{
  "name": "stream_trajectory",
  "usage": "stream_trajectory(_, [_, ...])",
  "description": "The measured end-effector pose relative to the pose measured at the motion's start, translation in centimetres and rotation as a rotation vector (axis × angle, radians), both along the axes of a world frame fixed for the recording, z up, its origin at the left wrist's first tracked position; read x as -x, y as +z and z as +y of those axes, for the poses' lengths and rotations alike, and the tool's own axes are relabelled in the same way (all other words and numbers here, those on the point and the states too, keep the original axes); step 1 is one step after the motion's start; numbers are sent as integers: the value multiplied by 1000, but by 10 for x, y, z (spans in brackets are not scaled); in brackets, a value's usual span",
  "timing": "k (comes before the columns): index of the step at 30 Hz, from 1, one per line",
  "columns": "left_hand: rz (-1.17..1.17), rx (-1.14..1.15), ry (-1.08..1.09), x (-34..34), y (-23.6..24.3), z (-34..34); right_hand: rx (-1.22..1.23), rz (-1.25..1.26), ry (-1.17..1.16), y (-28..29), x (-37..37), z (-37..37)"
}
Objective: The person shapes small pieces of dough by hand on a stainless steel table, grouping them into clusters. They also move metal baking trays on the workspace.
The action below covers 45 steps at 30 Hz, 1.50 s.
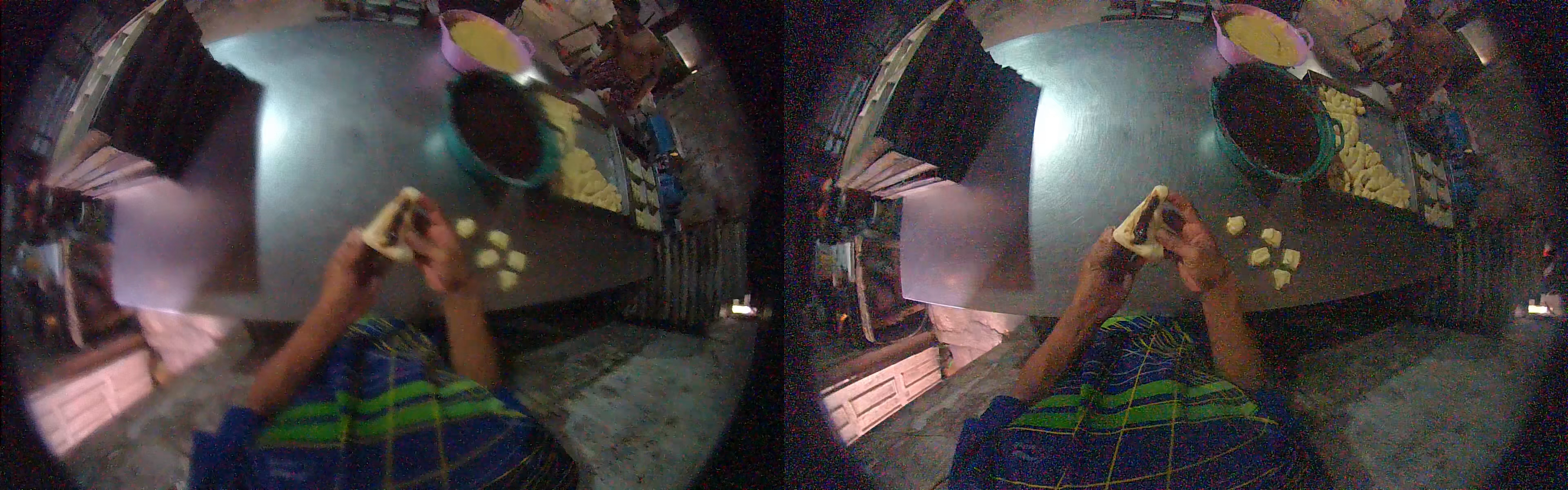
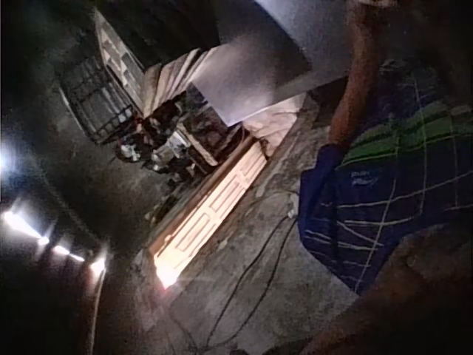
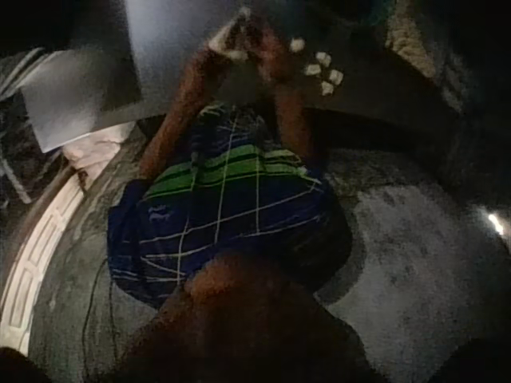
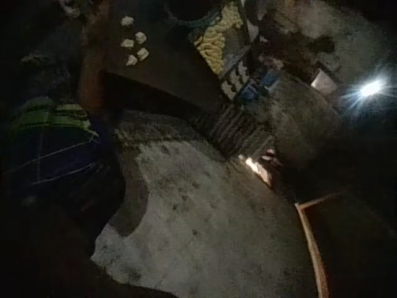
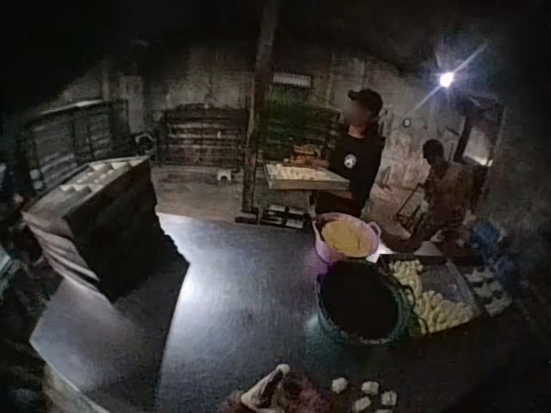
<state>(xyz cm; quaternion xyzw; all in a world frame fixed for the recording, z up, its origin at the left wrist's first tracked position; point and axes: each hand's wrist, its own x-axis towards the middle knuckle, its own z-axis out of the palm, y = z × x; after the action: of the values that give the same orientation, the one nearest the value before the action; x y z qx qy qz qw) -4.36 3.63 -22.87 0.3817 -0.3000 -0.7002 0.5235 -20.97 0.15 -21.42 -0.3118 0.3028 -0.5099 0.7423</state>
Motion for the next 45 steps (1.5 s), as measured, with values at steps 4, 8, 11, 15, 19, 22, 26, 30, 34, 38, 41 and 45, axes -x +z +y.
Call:
stream_trajectory(4, [352, -215, 28, -8, -15, -4, -100, 79, -151, -18, 0, 16])
stream_trajectory(8, [442, -219, 76, -12, 11, -5, 526, 505, -148, -7, -7, 19])
stream_trajectory(11, [86, -59, 141, -17, 16, -4, 1041, 1099, -150, 10, -11, 18])
stream_trajectory(15, [-149, -3, 89, -35, 29, 1, 1321, 1308, -51, 30, -11, 18])
stream_trajectory(19, [-288, 100, 4, -49, 18, 9, 1071, 1238, -17, 36, -11, 20])
stream_trajectory(22, [-316, 137, -139, -50, 27, 16, 772, 1131, 96, 63, -8, 18])
stream_trajectory(26, [-356, 163, -254, -37, 31, 18, 1015, 1119, 245, 42, 23, 7])
stream_trajectory(30, [-100, -168, -80, -28, 16, 16, 1068, 1182, 184, 39, 30, 21])
stream_trajectory(34, [-28, -230, -251, -13, -19, 11, 1229, 1216, -22, 32, 29, 27])
stream_trajectory(38, [238, -360, -137, 4, -5, 20, 1160, 1218, -107, 44, 29, 39])
stream_trajectory(41, [291, -322, -198, 16, 25, 15, 1036, 1227, -211, 48, 24, 50])
stream_trajectory(45, [383, -358, -155, 19, 8, 7, 1119, 1438, -318, 40, 17, 47])
